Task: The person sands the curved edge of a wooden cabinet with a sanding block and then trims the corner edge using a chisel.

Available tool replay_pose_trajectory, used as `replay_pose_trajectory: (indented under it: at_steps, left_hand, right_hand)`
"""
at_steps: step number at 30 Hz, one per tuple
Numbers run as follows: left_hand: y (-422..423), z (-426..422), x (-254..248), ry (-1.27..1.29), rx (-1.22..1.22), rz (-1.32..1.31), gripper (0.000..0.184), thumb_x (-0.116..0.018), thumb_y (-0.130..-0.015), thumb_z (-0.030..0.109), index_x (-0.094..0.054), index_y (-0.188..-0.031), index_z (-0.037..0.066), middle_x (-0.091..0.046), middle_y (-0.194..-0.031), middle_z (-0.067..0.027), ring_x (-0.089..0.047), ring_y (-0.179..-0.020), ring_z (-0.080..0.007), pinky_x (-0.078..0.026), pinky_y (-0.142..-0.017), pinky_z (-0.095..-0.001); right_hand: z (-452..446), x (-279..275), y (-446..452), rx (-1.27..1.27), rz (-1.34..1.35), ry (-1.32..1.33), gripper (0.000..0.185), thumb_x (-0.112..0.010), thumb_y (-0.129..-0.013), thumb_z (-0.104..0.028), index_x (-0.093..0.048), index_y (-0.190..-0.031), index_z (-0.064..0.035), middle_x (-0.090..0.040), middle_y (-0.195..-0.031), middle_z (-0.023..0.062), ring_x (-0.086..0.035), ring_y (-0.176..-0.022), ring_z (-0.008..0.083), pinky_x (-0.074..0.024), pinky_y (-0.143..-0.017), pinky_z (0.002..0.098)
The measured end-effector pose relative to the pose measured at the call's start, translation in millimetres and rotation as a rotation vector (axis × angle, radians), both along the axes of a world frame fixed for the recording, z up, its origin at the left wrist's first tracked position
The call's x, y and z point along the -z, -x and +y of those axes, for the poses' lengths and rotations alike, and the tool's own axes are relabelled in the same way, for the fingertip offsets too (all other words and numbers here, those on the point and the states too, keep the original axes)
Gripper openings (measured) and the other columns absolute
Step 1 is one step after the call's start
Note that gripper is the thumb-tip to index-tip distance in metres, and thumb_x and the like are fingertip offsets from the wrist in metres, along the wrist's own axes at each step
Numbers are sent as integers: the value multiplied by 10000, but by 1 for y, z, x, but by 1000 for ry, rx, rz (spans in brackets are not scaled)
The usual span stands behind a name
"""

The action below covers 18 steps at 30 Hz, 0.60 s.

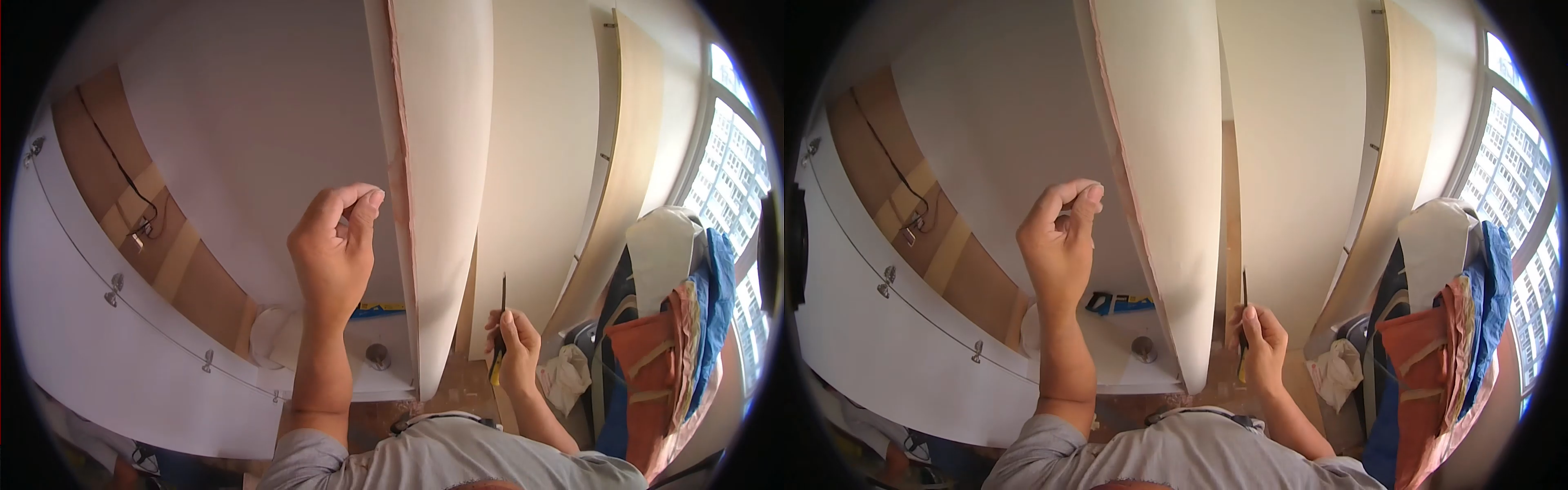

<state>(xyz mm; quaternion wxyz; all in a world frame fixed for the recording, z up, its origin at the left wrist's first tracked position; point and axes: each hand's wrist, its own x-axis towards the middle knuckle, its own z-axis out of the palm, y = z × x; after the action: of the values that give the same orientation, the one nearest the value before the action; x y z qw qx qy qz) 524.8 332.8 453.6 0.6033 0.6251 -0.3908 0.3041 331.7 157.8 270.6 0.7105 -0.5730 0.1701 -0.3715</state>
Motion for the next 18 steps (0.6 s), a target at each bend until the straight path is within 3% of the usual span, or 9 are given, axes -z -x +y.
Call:
replay_pose_trajectory:
  at_steps: [4, 6, 10, 12, 16, 18]
  left_hand:
    - [1, 12, 21, -98, -93, -87, 118, -813, -1006, 104, -746, -1011, 7, -709, -827, -29, -601, -681, -111, -493, -576, -280]
    - [0, 13, 37, 5, -38, -143, 135, -830, -998, 127, -760, -1020, 14, -691, -779, -18, -603, -670, -106, -499, -579, -274]
    - [19, 23, 68, -28, 0, 153, 160, -835, -1000, 156, -772, -1041, 14, -701, -804, -20, -641, -716, -102, -517, -599, -271]
    - [20, 24, 92, -12, 224, 340, 147, -792, -1031, 106, -755, -1095, -20, -728, -911, -29, -613, -742, -69, -488, -632, -223]
    - [31, 15, 120, -139, 360, 412, 137, -780, -1042, 112, -753, -1074, -19, -726, -943, -31, -638, -783, -69, -506, -649, -225]
    - [35, 10, 128, -77, 434, 296, 144, -778, -1045, 121, -749, -1047, -20, -719, -944, -18, -646, -813, -75, -522, -682, -236]
  right_hand:
    - [3, 1, -6, -49, -108, 15, 274, -654, -1129, -224, -711, -1131, 44, -714, -926, 80, -651, -706, 132, -546, -656, 278]
    - [8, -2, -11, -51, -154, 102, 210, -697, -1101, -161, -712, -1130, 47, -720, -914, 76, -666, -724, 134, -552, -670, 277]
    - [23, -17, -22, -106, -225, 125, 164, -660, -1112, -80, -703, -1171, 67, -722, -896, 73, -665, -747, 106, -559, -679, 262]
    - [30, -24, -27, -142, -248, 110, 173, -660, -1113, -90, -697, -1182, 65, -722, -881, 80, -675, -724, 112, -575, -657, 273]
    - [53, -34, -36, -204, -88, 213, 211, -702, -1095, -121, -708, -1219, 50, -723, -807, 45, -663, -652, 86, -546, -597, 263]
    - [67, -33, -41, -186, -33, 279, 269, -718, -1086, -125, -727, -1301, 36, -737, -824, 44, -653, -667, 73, -537, -605, 260]
